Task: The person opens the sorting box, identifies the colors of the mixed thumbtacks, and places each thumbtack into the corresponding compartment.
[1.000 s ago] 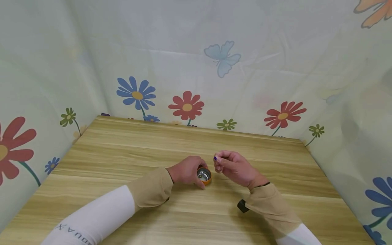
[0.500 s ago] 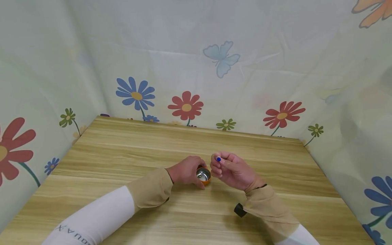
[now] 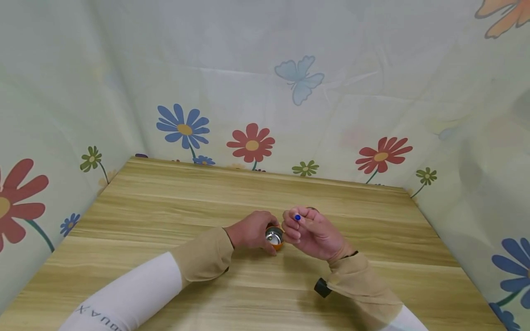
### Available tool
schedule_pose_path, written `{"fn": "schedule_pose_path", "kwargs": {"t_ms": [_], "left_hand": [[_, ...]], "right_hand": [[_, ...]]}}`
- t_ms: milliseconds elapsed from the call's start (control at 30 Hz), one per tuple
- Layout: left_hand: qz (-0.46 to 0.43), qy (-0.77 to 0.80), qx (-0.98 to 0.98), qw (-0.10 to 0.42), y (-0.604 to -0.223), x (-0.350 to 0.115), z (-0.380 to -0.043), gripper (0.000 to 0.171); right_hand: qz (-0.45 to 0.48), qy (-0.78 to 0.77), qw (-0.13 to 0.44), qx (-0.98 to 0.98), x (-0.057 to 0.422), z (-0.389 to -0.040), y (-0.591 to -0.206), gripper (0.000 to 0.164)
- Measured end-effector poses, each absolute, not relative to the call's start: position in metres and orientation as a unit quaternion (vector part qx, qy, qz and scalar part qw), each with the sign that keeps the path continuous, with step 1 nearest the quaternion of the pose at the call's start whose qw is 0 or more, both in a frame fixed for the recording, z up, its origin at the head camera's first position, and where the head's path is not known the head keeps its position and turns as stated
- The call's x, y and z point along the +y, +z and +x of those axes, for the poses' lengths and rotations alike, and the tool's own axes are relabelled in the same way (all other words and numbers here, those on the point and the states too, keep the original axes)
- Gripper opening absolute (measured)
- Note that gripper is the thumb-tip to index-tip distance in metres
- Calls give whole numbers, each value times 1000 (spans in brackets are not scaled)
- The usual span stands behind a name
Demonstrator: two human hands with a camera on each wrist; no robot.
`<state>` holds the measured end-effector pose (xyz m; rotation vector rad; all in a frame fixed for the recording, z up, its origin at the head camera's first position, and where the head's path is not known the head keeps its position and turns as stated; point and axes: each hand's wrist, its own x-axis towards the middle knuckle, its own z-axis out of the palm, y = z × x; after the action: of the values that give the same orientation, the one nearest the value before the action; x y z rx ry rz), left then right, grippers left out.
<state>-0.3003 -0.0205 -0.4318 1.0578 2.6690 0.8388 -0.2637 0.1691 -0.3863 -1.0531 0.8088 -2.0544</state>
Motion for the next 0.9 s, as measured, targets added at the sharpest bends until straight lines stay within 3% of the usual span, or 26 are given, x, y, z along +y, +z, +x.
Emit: {"fn": "schedule_pose_path", "kwargs": {"t_ms": [900], "left_hand": [[352,297,884,75,-438,-21,-303,54]], "right_hand": [[-430,-785,344,286,165,-260,-388,13]]}}
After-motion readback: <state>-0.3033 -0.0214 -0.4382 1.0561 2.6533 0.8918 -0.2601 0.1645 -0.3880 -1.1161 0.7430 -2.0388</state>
